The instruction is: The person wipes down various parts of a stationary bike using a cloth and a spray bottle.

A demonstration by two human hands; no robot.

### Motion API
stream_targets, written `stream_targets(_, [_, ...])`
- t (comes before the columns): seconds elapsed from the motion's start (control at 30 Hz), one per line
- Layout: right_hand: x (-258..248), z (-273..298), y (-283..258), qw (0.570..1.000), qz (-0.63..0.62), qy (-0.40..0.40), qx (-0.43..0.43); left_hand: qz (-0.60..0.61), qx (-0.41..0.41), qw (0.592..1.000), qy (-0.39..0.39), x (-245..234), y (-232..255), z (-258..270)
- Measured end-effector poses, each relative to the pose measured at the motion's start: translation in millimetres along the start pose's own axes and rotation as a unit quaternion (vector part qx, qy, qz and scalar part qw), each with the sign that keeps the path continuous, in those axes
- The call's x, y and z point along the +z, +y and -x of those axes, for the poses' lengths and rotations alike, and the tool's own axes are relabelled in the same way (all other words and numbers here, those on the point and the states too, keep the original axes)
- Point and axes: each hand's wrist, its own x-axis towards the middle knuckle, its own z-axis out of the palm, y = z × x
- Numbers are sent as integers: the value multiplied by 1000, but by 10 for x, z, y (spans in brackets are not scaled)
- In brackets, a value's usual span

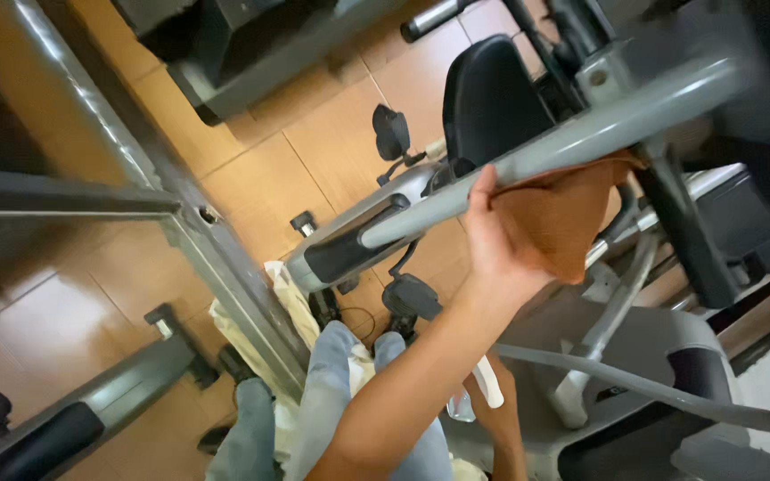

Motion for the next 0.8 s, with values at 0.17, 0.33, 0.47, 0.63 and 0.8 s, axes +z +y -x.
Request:
stream_targets(0.17, [-213,105,-472,1000,-8,12,-17,-131,47,990,-9,-42,211,105])
stream_targets(0.33, [-321,245,-734,999,-45,16,-13,-148,263,913,274,-350,796,490])
stream_targets(0.47, [-301,248,-398,992,-41,9,-122,-228,344,911,-3,5,354,323])
stream_targets(0.63, [-345,351,-365,987,-113,42,-106,-51,62,985,154,307,22,-183])
stream_targets(0.8, [-342,391,36,984,-129,78,-97,-285,20,932,221,-231,478,-243])
